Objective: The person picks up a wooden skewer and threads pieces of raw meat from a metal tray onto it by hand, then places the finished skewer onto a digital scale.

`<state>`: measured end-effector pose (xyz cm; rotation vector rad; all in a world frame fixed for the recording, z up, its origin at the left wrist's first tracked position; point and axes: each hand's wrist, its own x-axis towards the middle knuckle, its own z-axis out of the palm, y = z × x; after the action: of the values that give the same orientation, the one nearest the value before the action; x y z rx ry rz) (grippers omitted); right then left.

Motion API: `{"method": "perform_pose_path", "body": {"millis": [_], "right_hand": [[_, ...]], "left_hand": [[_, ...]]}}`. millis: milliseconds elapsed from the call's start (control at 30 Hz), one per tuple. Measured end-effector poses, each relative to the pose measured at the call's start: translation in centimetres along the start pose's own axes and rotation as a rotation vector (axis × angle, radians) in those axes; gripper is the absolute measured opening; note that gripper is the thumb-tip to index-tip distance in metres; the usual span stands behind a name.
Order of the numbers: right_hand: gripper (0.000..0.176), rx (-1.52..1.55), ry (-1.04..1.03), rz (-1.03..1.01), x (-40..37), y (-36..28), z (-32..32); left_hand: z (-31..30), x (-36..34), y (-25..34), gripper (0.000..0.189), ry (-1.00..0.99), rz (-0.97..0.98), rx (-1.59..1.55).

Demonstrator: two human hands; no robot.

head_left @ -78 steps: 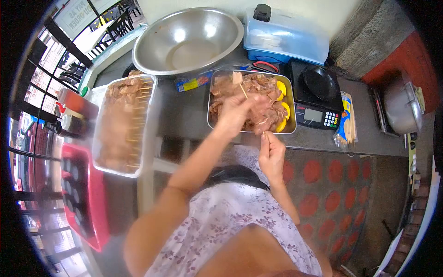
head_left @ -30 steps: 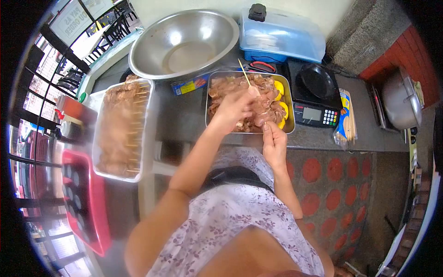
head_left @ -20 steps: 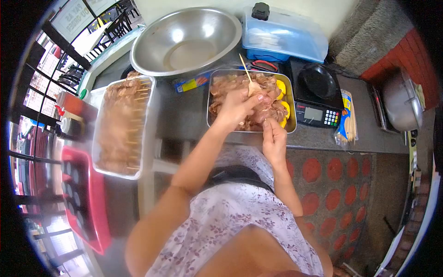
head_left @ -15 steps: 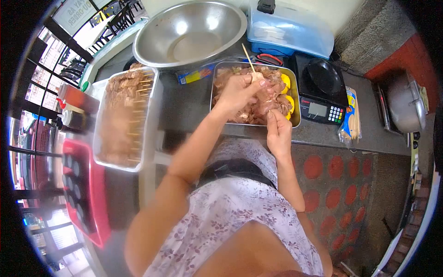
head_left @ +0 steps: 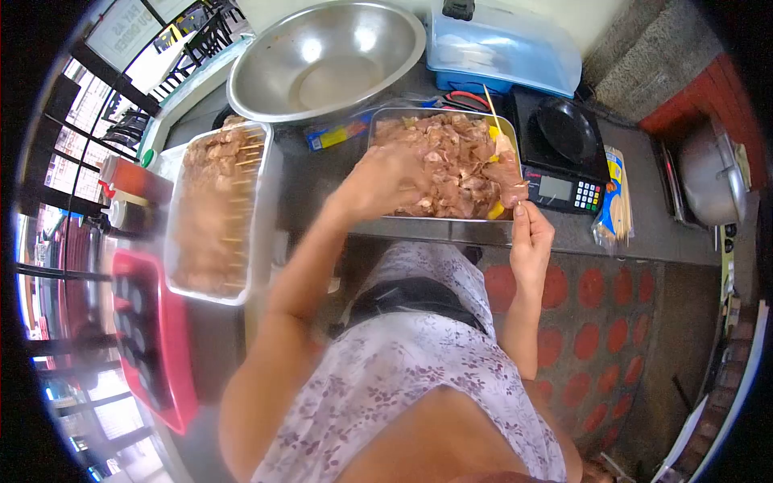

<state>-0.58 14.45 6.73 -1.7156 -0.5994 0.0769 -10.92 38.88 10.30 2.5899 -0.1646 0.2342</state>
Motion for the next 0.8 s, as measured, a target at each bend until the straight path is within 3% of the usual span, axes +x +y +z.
{"method": "perform_pose_path", "body": {"millis": [67,167,233,333,400,500,567,633,700,800], "right_hand": [[0.024,0.031,0.023,0.011,-0.2,-0.2,-0.2],[0.025,0.028,0.001,0.038,-0.4,-0.3,-0.4],[0.024,0.032,0.004,-0.066,-0.6,0.3,-0.4],[0.024,0.001,-0.01,0.014,-0.9,0.5,-1.3],[0.023,0.004,0.032,-0.03,-1.0,0.3,-1.4],[0.023,0.017,0.042,-0.047,-1.3,-0.3,-1.4],[0.023,0.021,0.019,-0.022,-1.3,-0.6,-1.3],[0.024,0.093,0.013,0.021,-1.4,-0.7,-1.1],[0.024,0.087,0.02,0.012,-1.4,-0.7,-1.2],[0.023,0.081,0.032,0.012,-1.4,-0.9,-1.6]], "left_hand": [[2.2,1.2,-0.2,0.017,0.203,-0.05,-0.009],[3.9,2.6,1.4,0.02,0.209,-0.046,0.132],[5.4,3.2,1.7,0.017,0.283,-0.067,0.202],[5.2,3.8,1.7,0.016,0.373,0.007,0.324],[3.3,3.9,0.7,0.017,0.248,-0.067,-0.228],[2.6,3.6,0.1,0.018,0.247,-0.224,-0.331],[3.0,3.8,-0.1,0.021,0.173,-0.179,-0.479],[3.8,3.9,0.0,0.024,0.167,0.019,-0.073],[3.8,3.8,0.6,0.029,0.109,0.041,-0.001],[3.9,4.6,1.7,0.026,0.262,0.091,0.155]]}}
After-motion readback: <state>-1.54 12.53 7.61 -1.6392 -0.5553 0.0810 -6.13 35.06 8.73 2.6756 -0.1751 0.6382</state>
